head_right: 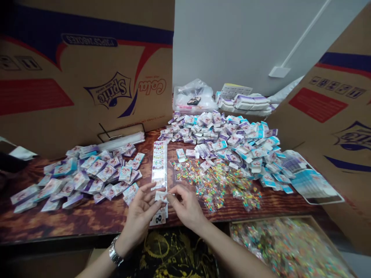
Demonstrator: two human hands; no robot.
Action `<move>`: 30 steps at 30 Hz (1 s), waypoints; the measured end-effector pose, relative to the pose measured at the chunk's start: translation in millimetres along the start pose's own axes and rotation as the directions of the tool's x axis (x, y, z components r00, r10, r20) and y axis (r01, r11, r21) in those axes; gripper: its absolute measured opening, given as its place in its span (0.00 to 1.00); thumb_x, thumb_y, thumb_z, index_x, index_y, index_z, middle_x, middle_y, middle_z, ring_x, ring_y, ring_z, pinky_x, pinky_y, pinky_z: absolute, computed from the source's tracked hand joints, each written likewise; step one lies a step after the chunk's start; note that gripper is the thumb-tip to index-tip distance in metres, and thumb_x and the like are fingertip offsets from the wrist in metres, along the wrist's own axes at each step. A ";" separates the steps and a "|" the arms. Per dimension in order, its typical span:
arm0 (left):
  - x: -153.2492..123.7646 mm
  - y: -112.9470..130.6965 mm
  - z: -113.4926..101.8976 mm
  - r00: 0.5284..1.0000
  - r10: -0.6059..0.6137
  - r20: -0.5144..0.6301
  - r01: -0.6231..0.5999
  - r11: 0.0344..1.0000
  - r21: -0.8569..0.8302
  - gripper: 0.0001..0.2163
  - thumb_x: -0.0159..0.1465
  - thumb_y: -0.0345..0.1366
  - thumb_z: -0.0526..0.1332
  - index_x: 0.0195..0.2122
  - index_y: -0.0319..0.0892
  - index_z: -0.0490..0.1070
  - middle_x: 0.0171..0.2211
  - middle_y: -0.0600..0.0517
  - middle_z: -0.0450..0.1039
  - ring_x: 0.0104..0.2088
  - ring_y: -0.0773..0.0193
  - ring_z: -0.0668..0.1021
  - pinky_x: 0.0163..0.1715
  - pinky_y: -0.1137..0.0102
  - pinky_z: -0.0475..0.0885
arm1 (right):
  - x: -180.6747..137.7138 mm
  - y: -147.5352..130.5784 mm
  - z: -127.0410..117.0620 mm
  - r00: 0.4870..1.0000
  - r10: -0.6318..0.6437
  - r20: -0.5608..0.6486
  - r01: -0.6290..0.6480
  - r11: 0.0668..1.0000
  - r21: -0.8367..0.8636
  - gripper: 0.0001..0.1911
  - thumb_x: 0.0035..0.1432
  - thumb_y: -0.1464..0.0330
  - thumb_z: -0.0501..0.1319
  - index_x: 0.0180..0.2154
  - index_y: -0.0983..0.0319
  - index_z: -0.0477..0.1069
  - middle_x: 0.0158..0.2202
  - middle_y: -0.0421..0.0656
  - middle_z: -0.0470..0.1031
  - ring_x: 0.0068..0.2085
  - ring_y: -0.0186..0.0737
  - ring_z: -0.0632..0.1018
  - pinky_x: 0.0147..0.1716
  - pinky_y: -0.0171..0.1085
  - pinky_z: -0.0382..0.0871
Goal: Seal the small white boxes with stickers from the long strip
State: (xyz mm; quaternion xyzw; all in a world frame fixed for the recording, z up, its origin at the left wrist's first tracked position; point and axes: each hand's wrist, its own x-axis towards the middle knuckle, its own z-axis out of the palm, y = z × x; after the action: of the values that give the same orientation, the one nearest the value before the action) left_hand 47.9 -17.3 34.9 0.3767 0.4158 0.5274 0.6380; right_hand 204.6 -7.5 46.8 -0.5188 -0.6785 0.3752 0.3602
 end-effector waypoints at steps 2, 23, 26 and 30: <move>4.9 4.1 -0.2 0.999 -0.022 0.028 0.019 0.996 0.087 0.18 0.56 0.36 0.65 0.47 0.44 0.64 0.37 0.50 0.74 0.37 0.64 0.77 0.36 0.70 0.72 | 2.8 -0.1 -4.4 0.998 -0.061 0.020 0.062 0.997 -0.038 0.12 0.61 0.62 0.55 0.30 0.61 0.70 0.27 0.39 0.70 0.31 0.36 0.71 0.35 0.36 0.62; 113.2 24.8 12.5 0.808 0.117 0.577 -0.588 0.201 0.783 0.14 0.68 0.36 0.44 0.45 0.41 0.67 0.35 0.50 0.73 0.34 0.64 0.75 0.33 0.73 0.68 | 37.8 37.5 -36.3 0.992 0.010 -0.123 -0.012 1.000 -0.017 0.12 0.61 0.60 0.53 0.34 0.61 0.69 0.27 0.39 0.69 0.28 0.35 0.68 0.29 0.32 0.59; 169.8 16.8 25.4 0.776 0.046 0.630 -0.630 -0.013 0.777 0.13 0.65 0.30 0.50 0.49 0.38 0.65 0.41 0.42 0.72 0.43 0.57 0.72 0.42 0.65 0.67 | 50.3 51.7 -50.8 0.984 0.048 -0.173 -0.070 0.990 -0.123 0.13 0.60 0.60 0.53 0.38 0.60 0.70 0.26 0.38 0.70 0.25 0.35 0.68 0.26 0.32 0.57; 226.7 -10.9 42.8 0.727 -0.098 0.680 -0.686 -0.159 0.710 0.15 0.61 0.24 0.54 0.49 0.39 0.66 0.47 0.40 0.68 0.49 0.54 0.69 0.43 0.62 0.69 | 59.9 66.2 -57.1 0.974 0.083 -0.209 -0.131 0.966 -0.225 0.13 0.60 0.60 0.53 0.37 0.60 0.71 0.22 0.37 0.67 0.23 0.35 0.67 0.24 0.32 0.55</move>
State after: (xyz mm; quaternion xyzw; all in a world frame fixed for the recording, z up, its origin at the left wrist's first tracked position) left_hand 113.8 202.7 10.5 0.9280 0.3561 0.0680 0.0859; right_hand 271.4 70.5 20.6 -0.6288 -0.6501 0.2570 0.3405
